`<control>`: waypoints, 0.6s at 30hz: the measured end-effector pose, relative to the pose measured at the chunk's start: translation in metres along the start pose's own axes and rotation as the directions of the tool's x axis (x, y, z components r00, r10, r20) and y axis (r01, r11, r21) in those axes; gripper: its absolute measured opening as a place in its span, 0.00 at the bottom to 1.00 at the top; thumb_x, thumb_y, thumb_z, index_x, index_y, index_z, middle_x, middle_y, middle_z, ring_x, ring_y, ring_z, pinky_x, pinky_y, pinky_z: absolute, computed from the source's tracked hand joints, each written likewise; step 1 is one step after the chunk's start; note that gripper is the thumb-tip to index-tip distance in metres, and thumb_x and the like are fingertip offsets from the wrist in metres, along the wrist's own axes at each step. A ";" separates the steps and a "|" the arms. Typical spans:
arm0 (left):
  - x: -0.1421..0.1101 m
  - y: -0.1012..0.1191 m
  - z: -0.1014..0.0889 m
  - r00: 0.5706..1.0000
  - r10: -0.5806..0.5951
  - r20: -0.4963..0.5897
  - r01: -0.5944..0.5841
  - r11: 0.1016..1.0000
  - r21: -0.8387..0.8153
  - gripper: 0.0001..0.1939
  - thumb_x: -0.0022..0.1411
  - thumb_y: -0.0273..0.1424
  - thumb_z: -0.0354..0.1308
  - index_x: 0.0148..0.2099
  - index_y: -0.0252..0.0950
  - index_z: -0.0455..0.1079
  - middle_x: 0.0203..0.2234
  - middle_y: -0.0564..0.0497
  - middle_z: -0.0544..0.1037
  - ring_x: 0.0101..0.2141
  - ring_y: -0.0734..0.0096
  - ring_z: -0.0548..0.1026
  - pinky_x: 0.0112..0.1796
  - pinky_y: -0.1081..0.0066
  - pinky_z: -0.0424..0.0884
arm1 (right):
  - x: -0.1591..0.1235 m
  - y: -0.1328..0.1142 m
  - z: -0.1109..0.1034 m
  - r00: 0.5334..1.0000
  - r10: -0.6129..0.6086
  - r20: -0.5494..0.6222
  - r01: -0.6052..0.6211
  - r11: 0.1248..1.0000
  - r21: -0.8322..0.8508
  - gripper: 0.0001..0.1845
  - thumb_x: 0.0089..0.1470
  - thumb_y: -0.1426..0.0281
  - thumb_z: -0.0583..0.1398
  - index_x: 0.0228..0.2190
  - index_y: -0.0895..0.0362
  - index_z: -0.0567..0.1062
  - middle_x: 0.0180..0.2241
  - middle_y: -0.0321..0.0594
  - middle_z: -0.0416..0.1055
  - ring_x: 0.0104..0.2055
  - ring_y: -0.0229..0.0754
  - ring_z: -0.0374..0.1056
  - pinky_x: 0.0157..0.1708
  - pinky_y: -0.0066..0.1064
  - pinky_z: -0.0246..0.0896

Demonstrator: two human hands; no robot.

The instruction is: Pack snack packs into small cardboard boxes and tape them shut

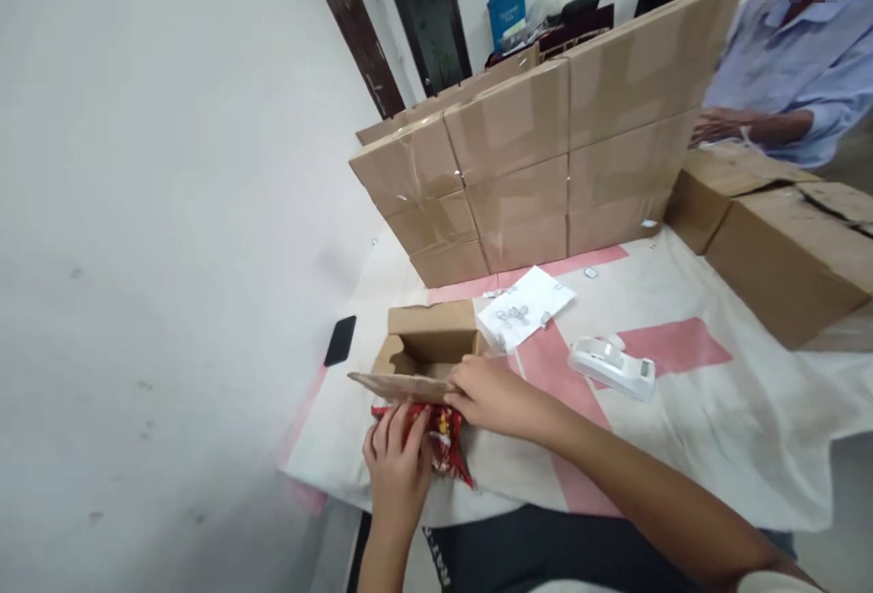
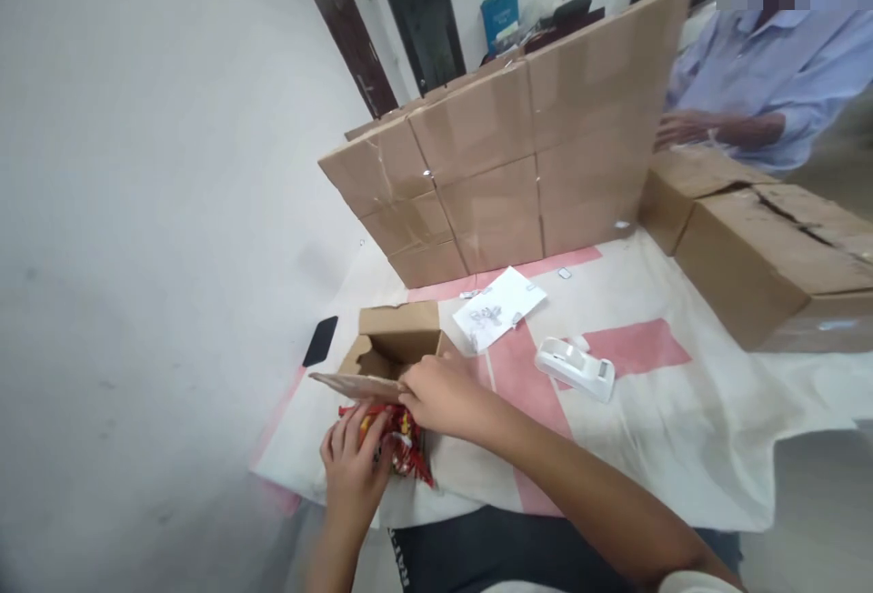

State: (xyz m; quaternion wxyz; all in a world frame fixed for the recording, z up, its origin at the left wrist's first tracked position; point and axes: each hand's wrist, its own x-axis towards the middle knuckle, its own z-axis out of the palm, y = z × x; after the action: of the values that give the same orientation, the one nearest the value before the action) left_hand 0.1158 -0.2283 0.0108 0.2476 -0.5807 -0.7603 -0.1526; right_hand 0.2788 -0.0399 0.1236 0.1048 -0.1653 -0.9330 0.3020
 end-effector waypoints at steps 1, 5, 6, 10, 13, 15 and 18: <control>0.000 -0.001 -0.002 0.992 0.012 0.125 -0.012 1.000 0.000 0.24 0.64 0.23 0.54 0.60 0.44 0.71 0.59 0.44 0.73 0.61 0.52 0.66 0.61 0.45 0.56 | -0.010 0.009 0.001 0.998 -0.033 -0.054 0.031 0.999 -0.031 0.13 0.62 0.71 0.56 0.28 0.59 0.76 0.32 0.45 0.76 0.40 0.48 0.69 0.42 0.39 0.59; 0.004 -0.006 -0.006 0.847 0.105 0.522 -0.051 0.992 -0.116 0.36 0.58 0.33 0.59 0.69 0.43 0.60 0.61 0.41 0.69 0.61 0.47 0.65 0.61 0.40 0.52 | -0.045 0.052 0.009 0.957 -0.204 -0.206 0.200 0.979 -0.040 0.07 0.59 0.65 0.63 0.35 0.56 0.79 0.53 0.45 0.73 0.61 0.56 0.57 0.59 0.49 0.52; 0.008 -0.006 -0.007 0.816 0.115 0.567 -0.049 0.990 -0.129 0.39 0.55 0.35 0.61 0.69 0.43 0.59 0.60 0.40 0.70 0.61 0.45 0.65 0.62 0.40 0.50 | -0.050 0.062 0.012 0.947 -0.217 -0.237 0.212 0.976 -0.044 0.08 0.57 0.65 0.64 0.37 0.56 0.79 0.57 0.44 0.71 0.64 0.57 0.54 0.61 0.51 0.50; 0.031 0.002 -0.016 0.748 0.103 0.656 -0.025 0.992 -0.127 0.35 0.51 0.35 0.63 0.63 0.44 0.65 0.52 0.43 0.72 0.56 0.49 0.68 0.63 0.40 0.45 | -0.055 0.080 0.022 0.900 -0.245 -0.361 0.236 0.969 -0.068 0.10 0.56 0.65 0.65 0.38 0.58 0.79 0.50 0.44 0.76 0.60 0.54 0.57 0.59 0.46 0.55; 0.046 0.007 -0.025 0.707 0.104 0.700 -0.013 0.991 -0.134 0.29 0.49 0.35 0.65 0.55 0.41 0.67 0.52 0.44 0.72 0.56 0.50 0.68 0.63 0.40 0.42 | -0.056 0.079 0.027 0.860 -0.278 -0.428 0.255 0.960 -0.111 0.09 0.56 0.64 0.64 0.32 0.58 0.78 0.39 0.45 0.78 0.53 0.53 0.61 0.55 0.44 0.59; 0.047 0.007 -0.029 0.677 0.115 0.727 -0.010 0.989 -0.147 0.27 0.50 0.36 0.66 0.52 0.40 0.66 0.51 0.45 0.74 0.55 0.52 0.70 0.64 0.42 0.41 | -0.060 0.080 0.029 0.848 -0.270 -0.456 0.242 0.963 -0.120 0.11 0.55 0.64 0.65 0.26 0.58 0.75 0.30 0.43 0.75 0.48 0.52 0.63 0.50 0.43 0.61; 0.032 0.003 -0.031 0.664 0.107 0.740 -0.016 0.992 -0.129 0.20 0.54 0.37 0.65 0.47 0.39 0.65 0.43 0.47 0.77 0.49 0.55 0.74 0.61 0.49 0.56 | -0.065 0.088 0.031 0.825 -0.236 -0.514 0.215 0.971 -0.100 0.16 0.53 0.63 0.65 0.20 0.57 0.70 0.22 0.41 0.70 0.40 0.49 0.64 0.41 0.40 0.62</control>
State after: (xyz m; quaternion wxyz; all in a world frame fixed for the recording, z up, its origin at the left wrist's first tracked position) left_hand 0.1180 -0.2175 0.0547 -0.1120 -0.6307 -0.7652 0.0643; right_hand 0.3512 -0.0130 0.0399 0.3861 -0.1318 -0.8877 0.2135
